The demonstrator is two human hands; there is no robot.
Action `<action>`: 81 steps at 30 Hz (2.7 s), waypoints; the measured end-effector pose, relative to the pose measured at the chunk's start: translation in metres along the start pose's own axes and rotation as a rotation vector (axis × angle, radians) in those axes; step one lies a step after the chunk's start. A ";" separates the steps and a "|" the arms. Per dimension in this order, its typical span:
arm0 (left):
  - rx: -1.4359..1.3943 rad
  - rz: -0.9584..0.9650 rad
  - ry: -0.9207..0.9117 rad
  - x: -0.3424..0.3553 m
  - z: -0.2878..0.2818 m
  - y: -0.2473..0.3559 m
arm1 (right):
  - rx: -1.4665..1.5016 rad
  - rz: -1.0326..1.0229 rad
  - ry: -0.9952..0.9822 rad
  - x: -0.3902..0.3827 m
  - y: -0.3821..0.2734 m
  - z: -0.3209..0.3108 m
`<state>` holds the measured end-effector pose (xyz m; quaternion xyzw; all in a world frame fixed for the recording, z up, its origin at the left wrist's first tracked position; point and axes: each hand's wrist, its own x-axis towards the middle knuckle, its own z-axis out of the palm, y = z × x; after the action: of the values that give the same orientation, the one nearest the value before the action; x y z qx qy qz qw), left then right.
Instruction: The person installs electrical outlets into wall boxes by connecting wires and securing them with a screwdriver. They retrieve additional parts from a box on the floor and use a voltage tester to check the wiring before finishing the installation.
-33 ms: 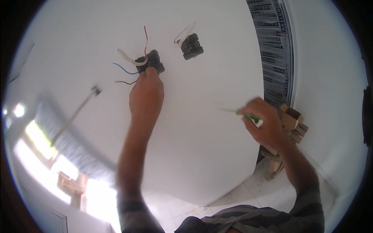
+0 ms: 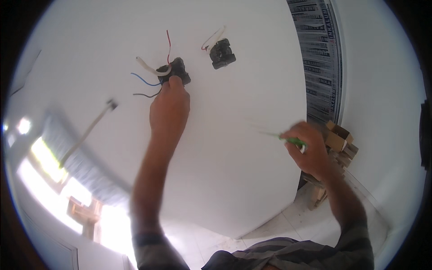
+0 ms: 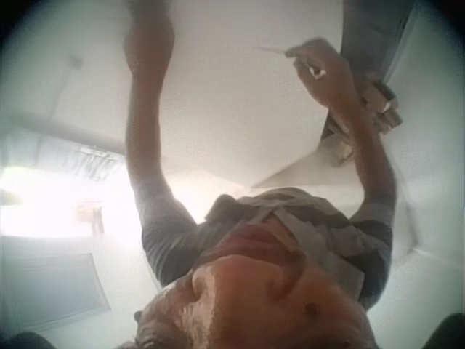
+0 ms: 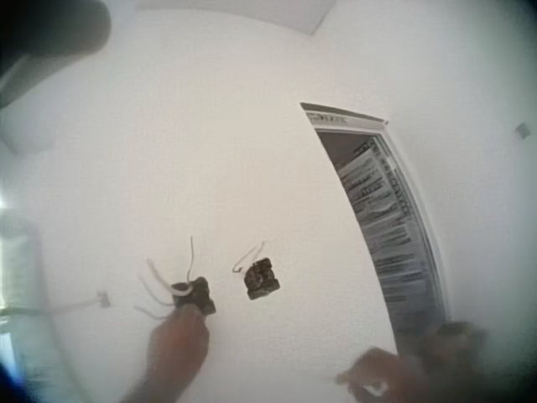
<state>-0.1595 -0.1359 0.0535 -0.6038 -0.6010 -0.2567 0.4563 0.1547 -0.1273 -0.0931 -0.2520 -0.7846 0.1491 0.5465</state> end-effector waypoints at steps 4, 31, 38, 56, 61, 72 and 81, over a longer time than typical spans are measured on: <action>0.192 0.082 -0.122 0.013 0.005 0.006 | 0.072 0.336 0.041 -0.084 0.068 -0.003; -0.232 0.195 -0.061 -0.008 -0.026 0.020 | 0.390 1.213 0.191 -0.326 0.224 -0.017; -0.398 -0.342 -0.527 0.035 -0.027 0.032 | 0.402 1.242 0.165 -0.343 0.237 -0.005; -0.603 -0.259 -0.281 0.019 -0.055 0.004 | 0.681 1.361 0.168 -0.329 0.229 0.005; -1.020 -0.294 -0.235 -0.069 -0.029 0.030 | 0.658 1.033 0.150 -0.203 0.176 -0.006; -1.379 -0.532 -0.864 -0.319 0.071 0.141 | 0.058 -0.342 -0.022 0.087 -0.034 -0.025; -1.265 -0.387 -1.257 -0.445 0.079 0.136 | -0.654 -0.641 -0.175 0.216 -0.082 0.068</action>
<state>-0.1128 -0.2679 -0.3971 -0.6586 -0.5771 -0.2342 -0.4223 0.0128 -0.0718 0.0933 -0.1422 -0.8719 -0.2618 0.3885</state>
